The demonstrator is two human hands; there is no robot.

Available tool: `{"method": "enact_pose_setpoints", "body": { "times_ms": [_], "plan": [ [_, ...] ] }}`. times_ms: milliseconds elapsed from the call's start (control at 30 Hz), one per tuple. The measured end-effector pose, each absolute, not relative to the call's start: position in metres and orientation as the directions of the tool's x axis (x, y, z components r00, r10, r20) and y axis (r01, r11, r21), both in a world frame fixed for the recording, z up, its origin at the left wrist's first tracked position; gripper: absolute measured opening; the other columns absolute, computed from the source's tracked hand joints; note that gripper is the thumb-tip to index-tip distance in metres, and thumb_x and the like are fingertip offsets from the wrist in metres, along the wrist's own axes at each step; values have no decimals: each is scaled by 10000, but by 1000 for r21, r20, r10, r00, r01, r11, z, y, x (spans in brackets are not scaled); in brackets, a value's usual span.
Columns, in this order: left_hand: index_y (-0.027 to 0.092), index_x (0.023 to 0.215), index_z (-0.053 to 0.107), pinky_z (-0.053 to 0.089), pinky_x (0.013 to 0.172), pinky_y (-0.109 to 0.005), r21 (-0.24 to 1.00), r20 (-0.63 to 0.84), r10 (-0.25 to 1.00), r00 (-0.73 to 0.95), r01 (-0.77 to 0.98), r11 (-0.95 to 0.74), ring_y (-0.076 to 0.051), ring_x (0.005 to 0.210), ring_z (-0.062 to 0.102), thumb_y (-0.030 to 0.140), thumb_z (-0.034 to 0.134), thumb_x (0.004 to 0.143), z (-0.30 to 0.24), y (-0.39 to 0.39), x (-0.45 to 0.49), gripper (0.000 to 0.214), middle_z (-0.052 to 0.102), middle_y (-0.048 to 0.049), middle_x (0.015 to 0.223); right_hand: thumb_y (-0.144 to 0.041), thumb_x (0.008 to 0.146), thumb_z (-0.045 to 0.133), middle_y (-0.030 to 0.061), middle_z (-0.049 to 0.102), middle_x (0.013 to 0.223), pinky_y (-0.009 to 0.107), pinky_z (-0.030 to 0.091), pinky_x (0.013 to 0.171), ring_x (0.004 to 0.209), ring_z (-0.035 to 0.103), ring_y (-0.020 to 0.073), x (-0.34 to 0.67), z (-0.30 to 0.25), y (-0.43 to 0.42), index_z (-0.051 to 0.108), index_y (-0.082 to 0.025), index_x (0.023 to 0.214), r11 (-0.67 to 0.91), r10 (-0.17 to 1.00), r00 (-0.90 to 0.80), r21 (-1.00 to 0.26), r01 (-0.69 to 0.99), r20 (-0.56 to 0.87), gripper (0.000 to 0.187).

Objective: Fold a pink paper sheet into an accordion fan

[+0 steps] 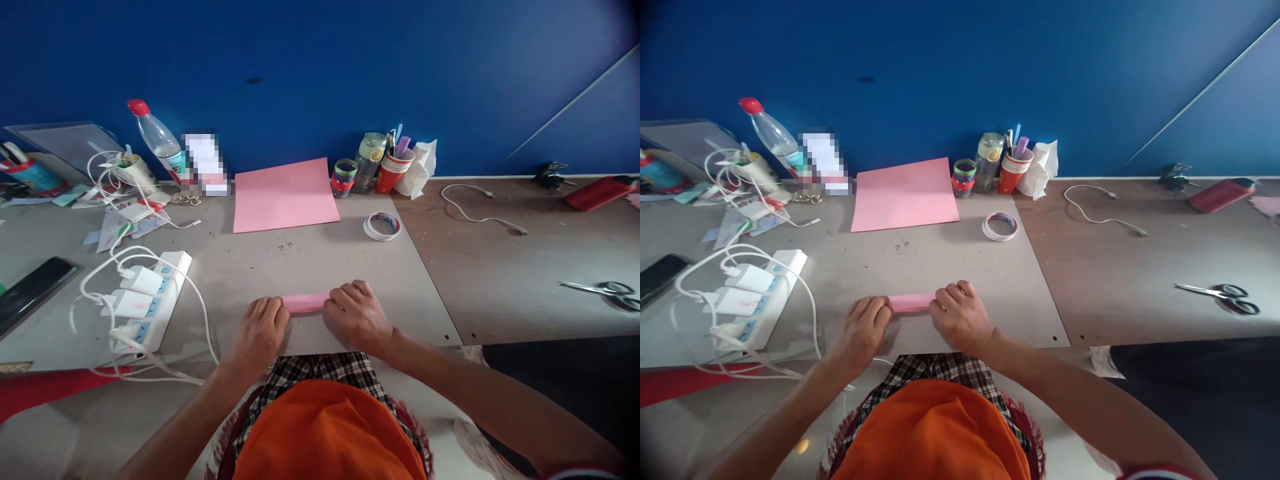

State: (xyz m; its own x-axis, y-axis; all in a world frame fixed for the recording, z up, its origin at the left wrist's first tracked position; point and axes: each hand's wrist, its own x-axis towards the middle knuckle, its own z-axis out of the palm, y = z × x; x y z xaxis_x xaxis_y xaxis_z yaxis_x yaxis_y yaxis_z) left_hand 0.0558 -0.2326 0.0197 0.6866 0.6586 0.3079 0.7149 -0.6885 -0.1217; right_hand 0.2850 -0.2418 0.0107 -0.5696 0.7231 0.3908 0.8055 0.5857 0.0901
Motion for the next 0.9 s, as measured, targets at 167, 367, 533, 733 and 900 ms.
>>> {"method": "enact_pose_setpoints", "body": {
  "times_ms": [167,367,533,733,900],
  "plan": [
    [156,778,543,451,755,-353,-66,256,677,691,711,-700,-229,850,501,50,435,863,0,-246,53,173,558,-88,861,-130,868,488,53,545,780,343,282,758,756,417,180,284,-8,-255,582,-167,754,629,734,-608,36,777,304,152],
    [154,871,558,460,739,-354,-28,140,718,681,728,-685,-229,856,505,42,451,839,1,-249,52,158,553,-79,889,-139,856,512,61,532,803,334,261,694,770,408,194,283,-15,-258,580,-156,785,620,759,-601,3,785,251,100],
    [147,1140,515,461,726,-363,-72,98,721,686,727,-683,-236,859,505,60,474,826,2,-253,54,329,551,-81,945,-145,855,517,57,531,802,334,271,713,772,406,195,281,-12,-257,573,-163,786,623,769,-606,-25,782,203,91],
    [134,1076,545,463,725,-367,-38,115,708,697,715,-698,-234,854,508,99,488,845,4,-252,69,241,550,-85,940,-158,861,522,57,540,810,340,281,725,786,418,201,278,-7,-256,577,-170,791,618,781,-607,-39,786,143,90],
    [152,988,568,465,718,-367,-1,53,703,709,704,-710,-229,838,511,109,474,857,7,-250,84,167,554,-76,914,-157,874,507,57,549,818,331,281,723,798,428,198,277,-5,-256,577,-170,792,608,793,-599,-73,791,112,108]
  ]
}}
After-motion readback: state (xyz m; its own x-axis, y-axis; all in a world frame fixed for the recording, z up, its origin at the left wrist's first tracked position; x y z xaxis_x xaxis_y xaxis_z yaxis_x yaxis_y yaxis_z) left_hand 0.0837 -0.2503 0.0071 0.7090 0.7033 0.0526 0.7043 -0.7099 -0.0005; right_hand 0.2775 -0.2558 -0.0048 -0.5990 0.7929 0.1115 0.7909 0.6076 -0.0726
